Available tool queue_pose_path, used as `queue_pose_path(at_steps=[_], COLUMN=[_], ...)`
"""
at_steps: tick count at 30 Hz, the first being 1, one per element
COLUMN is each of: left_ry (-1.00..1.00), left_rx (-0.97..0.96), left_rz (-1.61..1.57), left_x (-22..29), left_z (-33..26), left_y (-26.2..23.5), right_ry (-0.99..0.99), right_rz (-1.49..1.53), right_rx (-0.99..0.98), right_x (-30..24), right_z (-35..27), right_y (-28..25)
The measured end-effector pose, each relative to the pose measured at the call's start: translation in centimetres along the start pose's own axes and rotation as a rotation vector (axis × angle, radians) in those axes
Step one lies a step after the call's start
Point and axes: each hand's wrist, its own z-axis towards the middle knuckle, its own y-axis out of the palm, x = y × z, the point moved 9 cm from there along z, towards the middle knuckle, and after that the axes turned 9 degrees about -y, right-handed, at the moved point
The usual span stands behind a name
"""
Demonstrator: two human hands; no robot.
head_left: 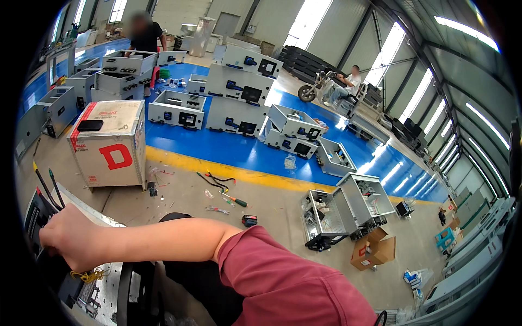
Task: The person sits on the floor and uses a screwdriver to connect multiple colored wires to a metal electrical component. They then lift the component and place it into a larger metal enclosure.
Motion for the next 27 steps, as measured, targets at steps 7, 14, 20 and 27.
queue_pose_path(at_steps=[7,14,20,27], left_ry=[-0.007,-0.007,-0.022,-0.023], left_rx=[0.012,0.022,0.036,0.065], left_rz=[0.007,0.005,0.008,0.029], left_x=[0.9,1.9,2.2,2.3], left_z=[-0.9,-1.5,-2.3,-3.6], left_y=[0.4,-0.2,-0.7,-1.8], right_ry=[0.005,0.056,0.057,0.063], right_rz=[0.014,0.039,0.085,0.081], right_rx=[-0.021,-0.045,-0.05,-0.061], right_x=[-0.3,-0.1,-0.2,-0.8], right_z=[0.3,0.3,0.3,0.6], right_y=[-0.2,-0.5,-0.6,-1.4])
